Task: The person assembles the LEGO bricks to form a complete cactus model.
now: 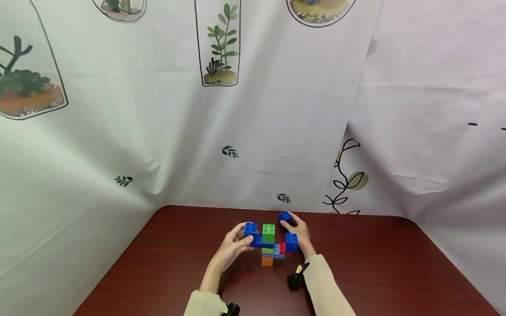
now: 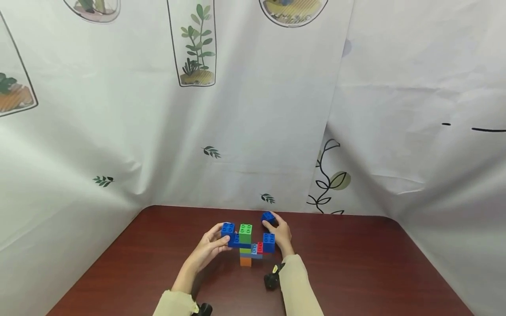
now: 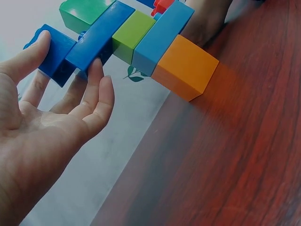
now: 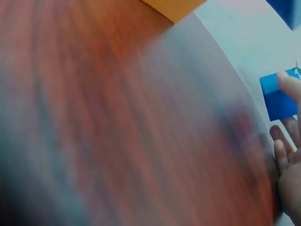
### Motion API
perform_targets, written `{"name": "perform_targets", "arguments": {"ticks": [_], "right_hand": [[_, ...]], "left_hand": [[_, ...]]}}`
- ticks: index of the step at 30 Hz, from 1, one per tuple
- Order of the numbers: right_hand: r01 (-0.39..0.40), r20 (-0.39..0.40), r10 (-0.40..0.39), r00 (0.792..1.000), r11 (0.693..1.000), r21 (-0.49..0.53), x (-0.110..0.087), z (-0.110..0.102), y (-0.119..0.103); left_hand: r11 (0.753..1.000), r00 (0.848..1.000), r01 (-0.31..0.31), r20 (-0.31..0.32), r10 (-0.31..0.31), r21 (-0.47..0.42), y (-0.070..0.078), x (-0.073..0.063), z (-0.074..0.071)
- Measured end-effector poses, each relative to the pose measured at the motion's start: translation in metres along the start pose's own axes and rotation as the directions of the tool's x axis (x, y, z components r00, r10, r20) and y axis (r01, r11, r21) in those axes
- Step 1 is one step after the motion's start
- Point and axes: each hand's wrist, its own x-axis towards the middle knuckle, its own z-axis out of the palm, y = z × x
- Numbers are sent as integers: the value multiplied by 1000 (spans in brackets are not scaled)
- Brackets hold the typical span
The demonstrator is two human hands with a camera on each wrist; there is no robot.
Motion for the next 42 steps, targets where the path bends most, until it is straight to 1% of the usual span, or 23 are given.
{"name": "perform_targets", "arguments": {"ticks": [3,4,5,6,8,10,11,13,15,20,22,23,26,32,37,42], "right_hand": [[-40,13,38,999,990,132,-2,-8,6],[-48,12,46,999,978,202,-3,-11,8],[-57,9,57,998,958,281,-4,-14,9],[-61,9,61,998,935,349,-5,-18,10],[-71,18,72,997,871,486,-10,-26,13],[-100,53,85,995,782,615,-16,-34,15],[-121,75,95,993,745,656,-19,-38,15],[-158,110,113,987,703,694,-27,-45,17],[-183,135,125,983,690,700,-33,-48,17],[-203,164,130,978,778,594,-43,-51,14],[-203,162,133,978,799,566,-45,-51,11],[-204,157,139,978,799,566,-46,-51,9],[-179,137,123,983,804,566,-48,-53,4],[-113,108,63,992,827,551,-50,-56,-12],[-61,67,28,997,823,564,-48,-61,-31],[-19,37,-2,999,836,549,-50,-64,-42]], "left_hand": [[1000,1000,11,-11,-11,3,-1,0,1],[1000,1000,13,-17,-13,4,-1,0,1],[1000,1000,13,-21,-13,6,0,0,0],[1000,1000,13,-22,-13,8,0,1,0],[1000,1000,11,-20,-11,9,1,1,0],[1000,1000,11,-14,-10,8,2,1,1],[1000,1000,12,-10,-11,8,2,1,1],[1000,1000,16,-9,-16,8,3,0,1],[1000,1000,21,-17,-21,9,3,0,0],[1000,999,22,-35,-21,10,3,0,-1],[1000,999,23,-34,-23,13,3,0,0],[1000,999,24,-32,-24,15,3,1,0],[1000,999,26,-26,-25,16,2,2,1],[999,999,25,-21,-25,20,1,1,1],[1000,1000,23,-21,-22,21,3,2,1],[1000,1000,23,-19,-23,16,3,2,2]]}}
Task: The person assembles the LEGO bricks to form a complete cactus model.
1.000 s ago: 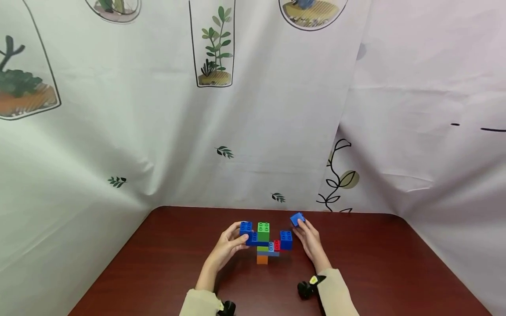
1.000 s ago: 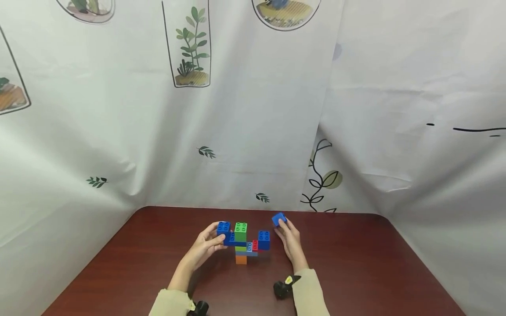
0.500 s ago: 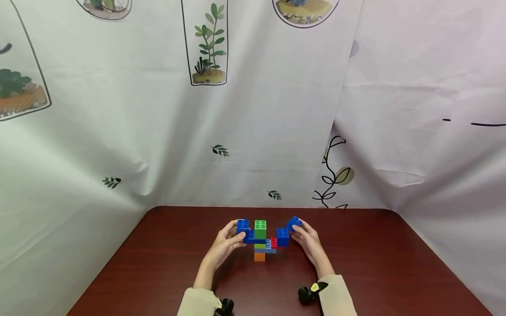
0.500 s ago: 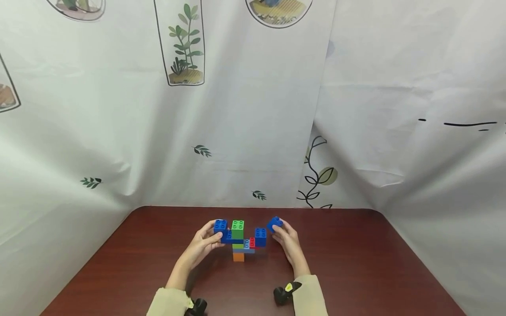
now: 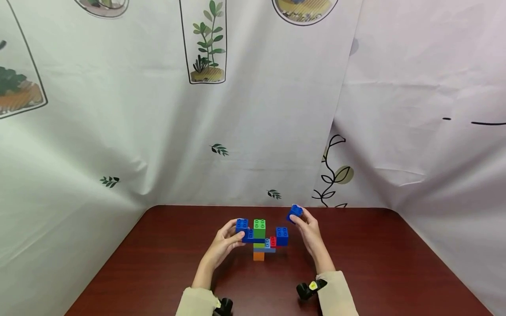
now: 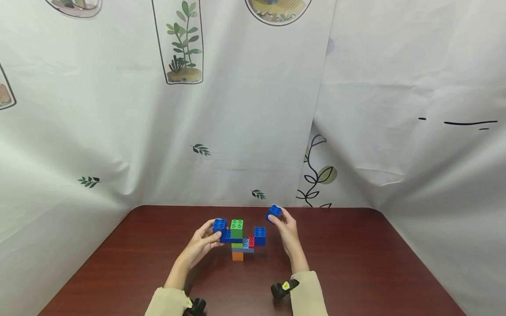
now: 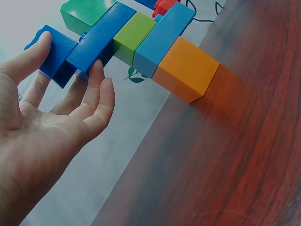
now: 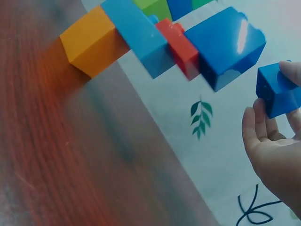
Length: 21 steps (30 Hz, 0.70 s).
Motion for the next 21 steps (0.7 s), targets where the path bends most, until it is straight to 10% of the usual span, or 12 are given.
{"name": "perform_targets", "arguments": {"ticks": [21], "right_hand": [[141,104,-126,987,978,-152,-11,25,-31]], "left_hand": [[1000,1000,-3,-6,3,-5,-1,1,1]]}}
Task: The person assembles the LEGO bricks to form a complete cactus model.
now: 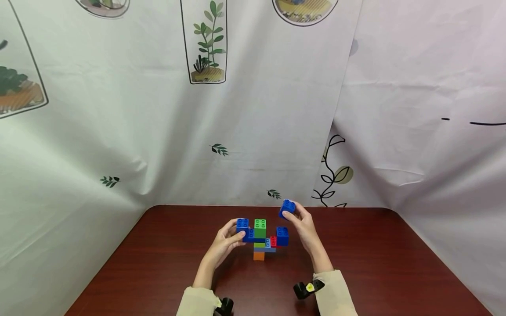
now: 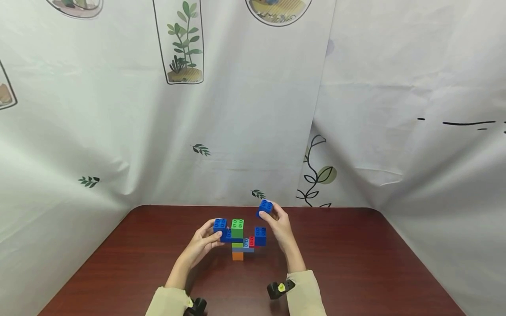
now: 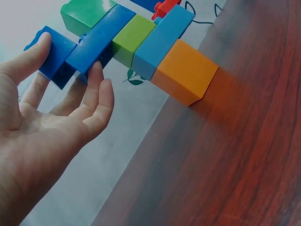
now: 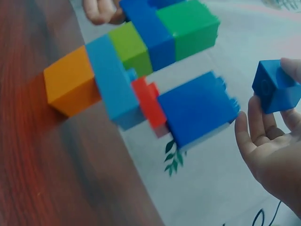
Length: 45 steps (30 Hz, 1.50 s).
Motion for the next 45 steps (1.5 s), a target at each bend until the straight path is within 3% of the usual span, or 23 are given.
{"name": "perform_targets", "arguments": {"ticks": [6,14,21,30,38,45], "right_hand": [[50,41,-50,998,999,3,-3,9,-13],[18,101,-14,995,999,-35,-8,15,-23],[27,131,-15,991,996,-90,-11,19,-25],[98,201,-80,976,992,-80,-12,27,-20],[110,186,-97,978,992,-59,-12,29,-15],[79,185,-61,981,993,-89,-12,31,-15]], "left_hand": [[1000,1000,3,1,-3,-3,0,1,1],[1000,1000,0,13,1,-14,-1,1,3],[1000,1000,-5,21,6,-6,-2,1,6],[1000,1000,-1,15,1,-8,-2,3,8],[999,1000,-2,24,3,-35,-3,3,10],[999,1000,1,24,0,-45,-4,4,11]]}}
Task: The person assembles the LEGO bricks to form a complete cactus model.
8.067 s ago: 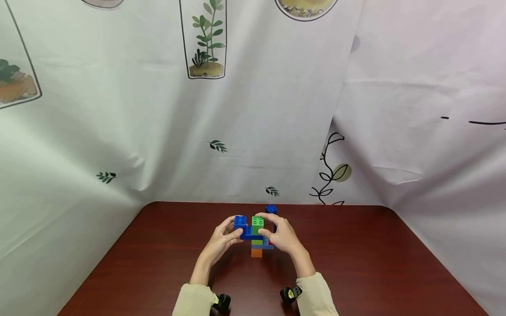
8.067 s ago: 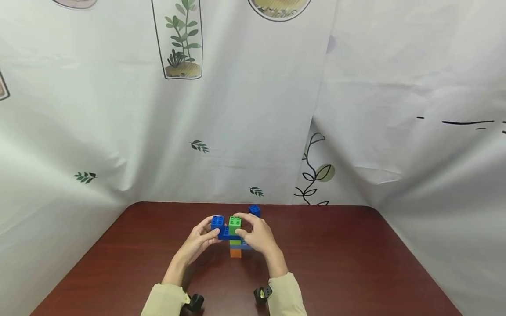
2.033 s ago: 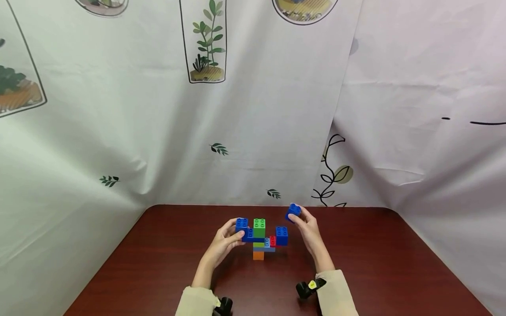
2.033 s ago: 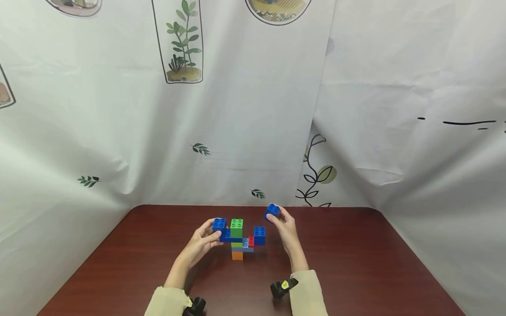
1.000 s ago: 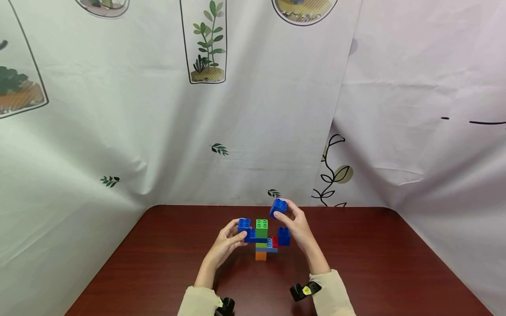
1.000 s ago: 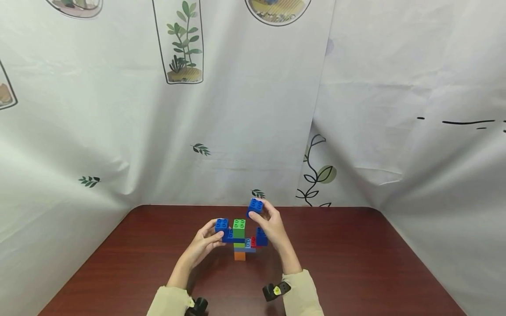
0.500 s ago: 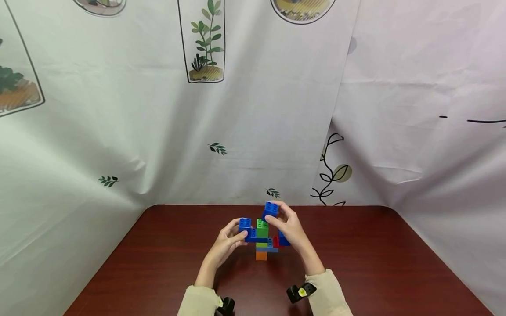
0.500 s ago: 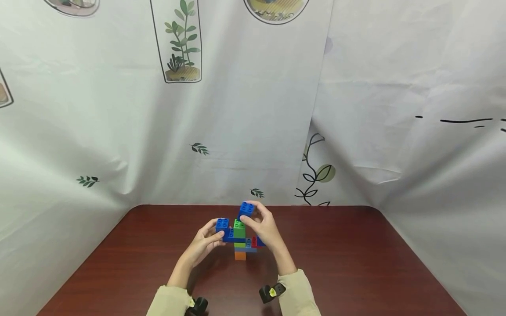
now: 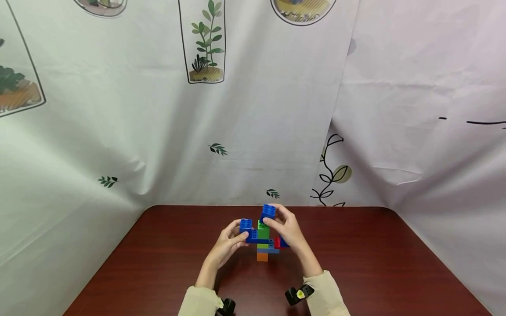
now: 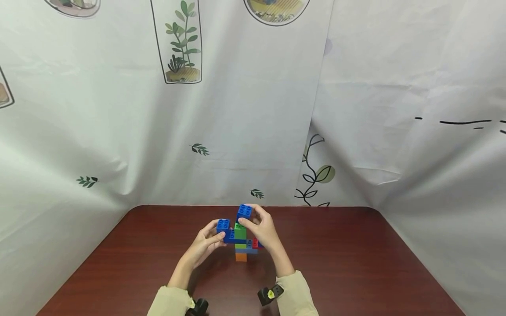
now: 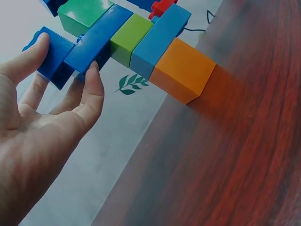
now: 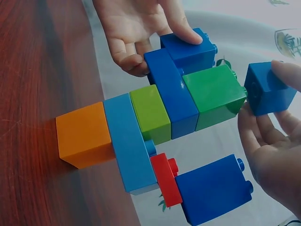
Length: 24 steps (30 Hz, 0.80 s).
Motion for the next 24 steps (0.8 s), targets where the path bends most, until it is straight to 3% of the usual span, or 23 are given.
{"name": "perform_targets", "arguments": {"ticks": [11,24], "right_hand": [[-20,53,23,998,999,-50,-2,-1,1],[-6,34,7,999,999,-42,-2,0,3]], "left_hand": [[1000,1000,-9,25,9,1,0,-1,0],[1000,1000,0,12,0,6,2,-2,2]]}}
